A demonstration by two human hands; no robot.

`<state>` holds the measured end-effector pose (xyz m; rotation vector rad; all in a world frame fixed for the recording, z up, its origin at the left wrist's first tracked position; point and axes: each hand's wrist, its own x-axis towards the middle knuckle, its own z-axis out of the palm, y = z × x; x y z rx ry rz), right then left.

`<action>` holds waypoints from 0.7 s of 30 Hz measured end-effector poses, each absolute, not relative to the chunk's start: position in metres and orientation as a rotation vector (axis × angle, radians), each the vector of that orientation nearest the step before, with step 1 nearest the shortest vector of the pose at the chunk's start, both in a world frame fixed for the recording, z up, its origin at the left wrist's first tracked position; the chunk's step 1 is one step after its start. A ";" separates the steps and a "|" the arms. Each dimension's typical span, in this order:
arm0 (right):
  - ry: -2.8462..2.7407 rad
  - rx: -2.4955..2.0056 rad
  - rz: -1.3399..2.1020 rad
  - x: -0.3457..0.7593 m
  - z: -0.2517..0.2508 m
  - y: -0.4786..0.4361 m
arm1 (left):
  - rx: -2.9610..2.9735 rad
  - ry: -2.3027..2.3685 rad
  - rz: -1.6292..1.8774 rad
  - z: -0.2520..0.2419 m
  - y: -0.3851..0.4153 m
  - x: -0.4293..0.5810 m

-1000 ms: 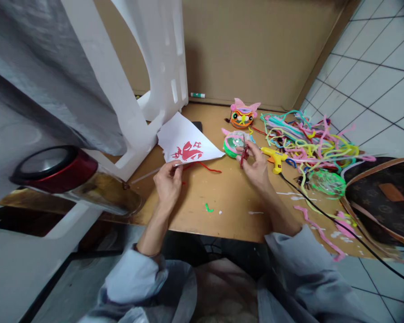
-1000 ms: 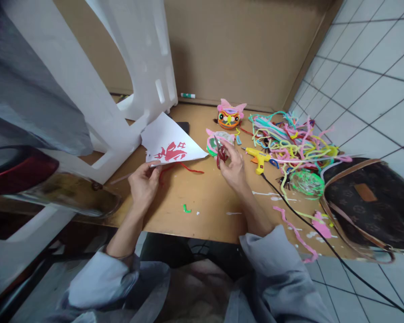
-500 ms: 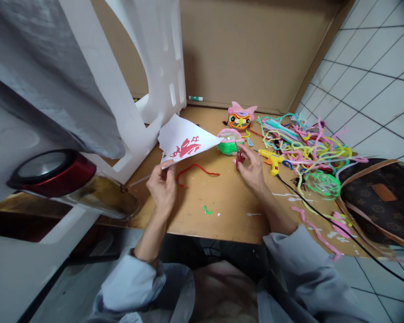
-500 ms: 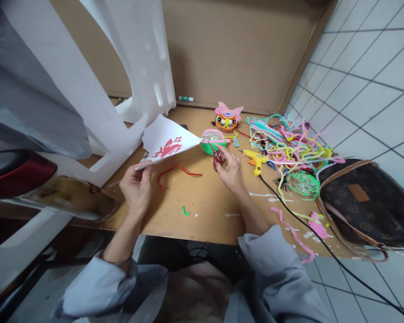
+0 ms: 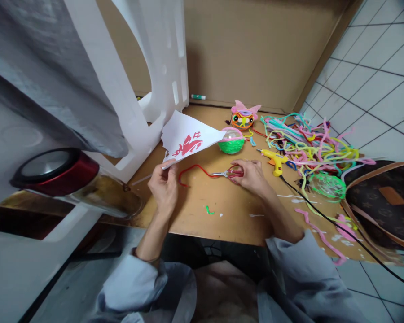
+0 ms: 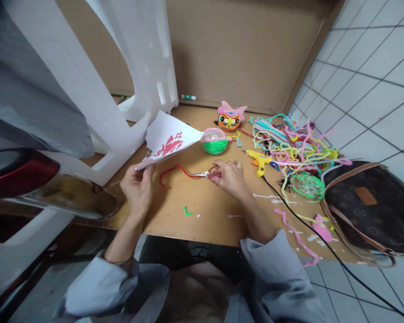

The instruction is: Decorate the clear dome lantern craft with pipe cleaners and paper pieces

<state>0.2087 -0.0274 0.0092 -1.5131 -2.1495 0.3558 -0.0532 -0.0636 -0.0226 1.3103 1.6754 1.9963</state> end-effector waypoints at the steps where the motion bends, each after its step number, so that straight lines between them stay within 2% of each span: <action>1: -2.165 -1.516 0.348 0.210 0.009 -0.028 | 1.307 1.674 1.999 -0.022 -0.064 -0.053; 6: -2.362 -1.524 0.378 0.210 0.010 -0.032 | 1.258 1.605 2.007 -0.020 -0.065 -0.051; 13: -2.500 -1.453 0.124 0.204 0.014 -0.037 | 1.315 1.592 2.038 -0.024 -0.067 -0.051; 21: -2.601 -1.348 0.150 0.203 0.017 -0.042 | 1.573 1.572 2.102 -0.024 -0.072 -0.048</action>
